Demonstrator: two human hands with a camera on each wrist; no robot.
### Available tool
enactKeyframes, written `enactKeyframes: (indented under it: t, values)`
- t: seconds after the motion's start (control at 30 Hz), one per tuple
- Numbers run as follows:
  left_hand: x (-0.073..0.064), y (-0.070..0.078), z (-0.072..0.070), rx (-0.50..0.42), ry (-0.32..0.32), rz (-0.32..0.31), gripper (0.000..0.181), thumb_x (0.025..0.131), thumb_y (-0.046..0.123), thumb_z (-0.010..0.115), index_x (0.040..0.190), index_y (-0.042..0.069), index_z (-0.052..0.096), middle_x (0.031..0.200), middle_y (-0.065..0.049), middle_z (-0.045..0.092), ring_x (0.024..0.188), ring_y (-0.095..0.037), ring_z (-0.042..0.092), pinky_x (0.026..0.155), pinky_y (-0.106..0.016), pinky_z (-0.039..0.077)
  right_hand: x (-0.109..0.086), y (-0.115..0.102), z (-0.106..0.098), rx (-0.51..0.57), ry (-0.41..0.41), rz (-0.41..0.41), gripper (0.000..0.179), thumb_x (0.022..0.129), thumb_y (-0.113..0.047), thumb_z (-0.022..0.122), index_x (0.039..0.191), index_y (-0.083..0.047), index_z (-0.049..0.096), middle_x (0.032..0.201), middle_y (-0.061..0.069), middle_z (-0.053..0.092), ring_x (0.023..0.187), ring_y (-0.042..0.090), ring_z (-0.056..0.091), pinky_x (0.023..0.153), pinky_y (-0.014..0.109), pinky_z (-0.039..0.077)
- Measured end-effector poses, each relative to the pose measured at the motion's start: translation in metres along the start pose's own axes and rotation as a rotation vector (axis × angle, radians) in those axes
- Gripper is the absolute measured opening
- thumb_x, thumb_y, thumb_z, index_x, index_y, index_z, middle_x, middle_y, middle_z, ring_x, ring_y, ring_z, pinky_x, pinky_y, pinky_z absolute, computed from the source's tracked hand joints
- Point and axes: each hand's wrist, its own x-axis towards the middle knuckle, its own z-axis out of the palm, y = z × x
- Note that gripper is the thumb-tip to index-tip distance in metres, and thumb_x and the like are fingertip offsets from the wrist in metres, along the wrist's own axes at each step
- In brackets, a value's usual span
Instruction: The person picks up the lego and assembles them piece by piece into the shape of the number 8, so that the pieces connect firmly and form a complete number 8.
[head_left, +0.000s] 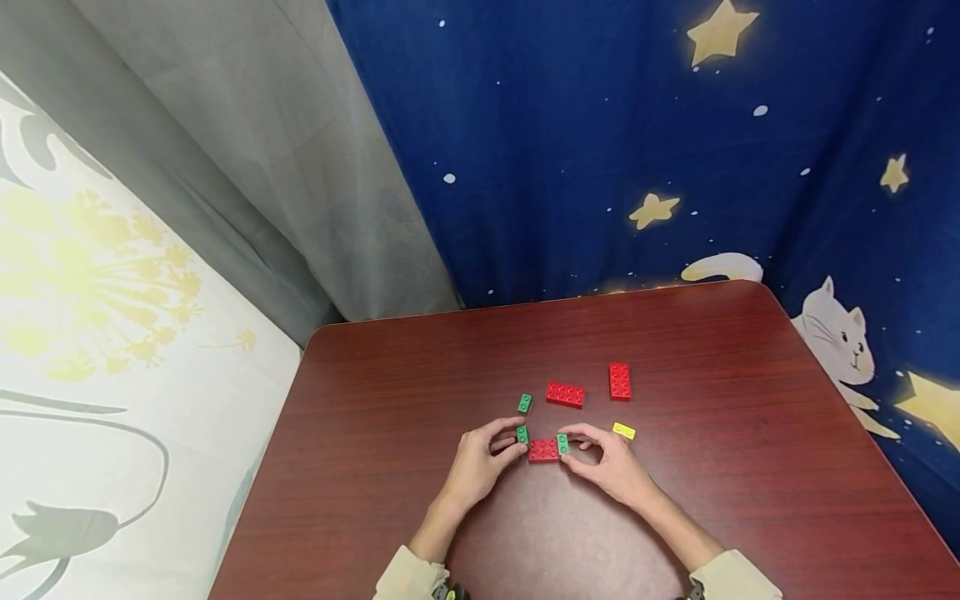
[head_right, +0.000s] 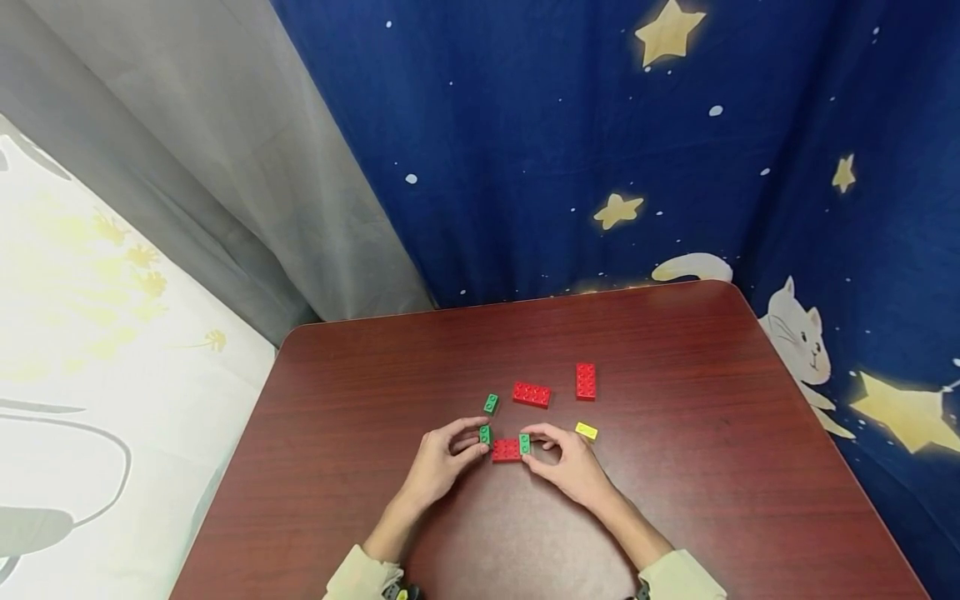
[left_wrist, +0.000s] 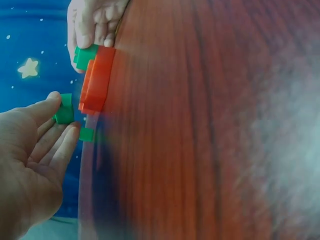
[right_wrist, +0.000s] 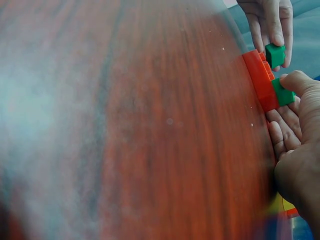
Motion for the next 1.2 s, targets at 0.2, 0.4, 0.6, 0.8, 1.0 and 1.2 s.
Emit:
enactKeyframes:
  t: [0.2, 0.4, 0.6, 0.8, 1.0, 1.2]
  values:
    - [-0.003, 0.001, 0.005, 0.012, -0.026, 0.015, 0.042, 0.094, 0.008, 0.082, 0.134, 0.004, 0.072, 0.130, -0.009, 0.073, 0.115, -0.023, 0.074, 0.092, -0.026, 0.059, 0.000, 0.000, 0.000, -0.005, 0.003, -0.010, 0.039, 0.086, -0.004, 0.088, 0.123, -0.008, 0.075, 0.110, -0.005, 0.077, 0.098, 0.020, 0.072, 0.085, 0.029, 0.058]
    - [-0.007, 0.002, 0.008, 0.031, -0.043, 0.009, 0.039, 0.095, 0.010, 0.081, 0.133, 0.005, 0.073, 0.130, -0.008, 0.073, 0.115, -0.021, 0.073, 0.093, -0.025, 0.058, 0.000, -0.001, 0.001, 0.001, 0.017, -0.049, 0.038, 0.086, -0.003, 0.088, 0.122, -0.006, 0.075, 0.109, -0.003, 0.078, 0.096, 0.020, 0.072, 0.083, 0.030, 0.059]
    - [-0.008, 0.003, 0.010, 0.059, -0.043, 0.013, 0.038, 0.096, 0.011, 0.081, 0.132, 0.008, 0.073, 0.129, -0.007, 0.074, 0.114, -0.019, 0.074, 0.094, -0.025, 0.058, 0.001, -0.001, 0.002, 0.009, 0.028, -0.052, 0.037, 0.086, -0.002, 0.087, 0.121, -0.006, 0.076, 0.108, -0.001, 0.078, 0.095, 0.022, 0.072, 0.082, 0.030, 0.059]
    - [-0.007, 0.004, 0.011, 0.098, -0.033, 0.035, 0.035, 0.096, 0.012, 0.081, 0.130, 0.009, 0.074, 0.126, -0.007, 0.075, 0.111, -0.017, 0.075, 0.092, -0.025, 0.059, 0.001, -0.002, 0.001, 0.009, 0.013, -0.024, 0.038, 0.086, -0.002, 0.088, 0.122, -0.007, 0.075, 0.110, -0.002, 0.078, 0.097, 0.021, 0.072, 0.084, 0.029, 0.059]
    - [-0.006, 0.007, 0.013, 0.161, -0.027, 0.045, 0.035, 0.095, 0.013, 0.082, 0.130, 0.010, 0.075, 0.125, -0.006, 0.075, 0.110, -0.015, 0.075, 0.091, -0.025, 0.060, 0.000, 0.000, -0.001, 0.003, 0.000, -0.011, 0.039, 0.086, -0.002, 0.087, 0.123, -0.007, 0.075, 0.112, -0.003, 0.077, 0.098, 0.020, 0.072, 0.084, 0.029, 0.059]
    - [-0.007, 0.009, 0.014, 0.173, -0.022, 0.036, 0.035, 0.095, 0.012, 0.082, 0.130, 0.009, 0.075, 0.125, -0.005, 0.075, 0.110, -0.014, 0.074, 0.092, -0.026, 0.060, 0.000, -0.001, 0.000, 0.003, 0.003, -0.010, 0.039, 0.086, -0.003, 0.088, 0.123, -0.007, 0.075, 0.111, -0.003, 0.077, 0.097, 0.021, 0.072, 0.084, 0.029, 0.059]
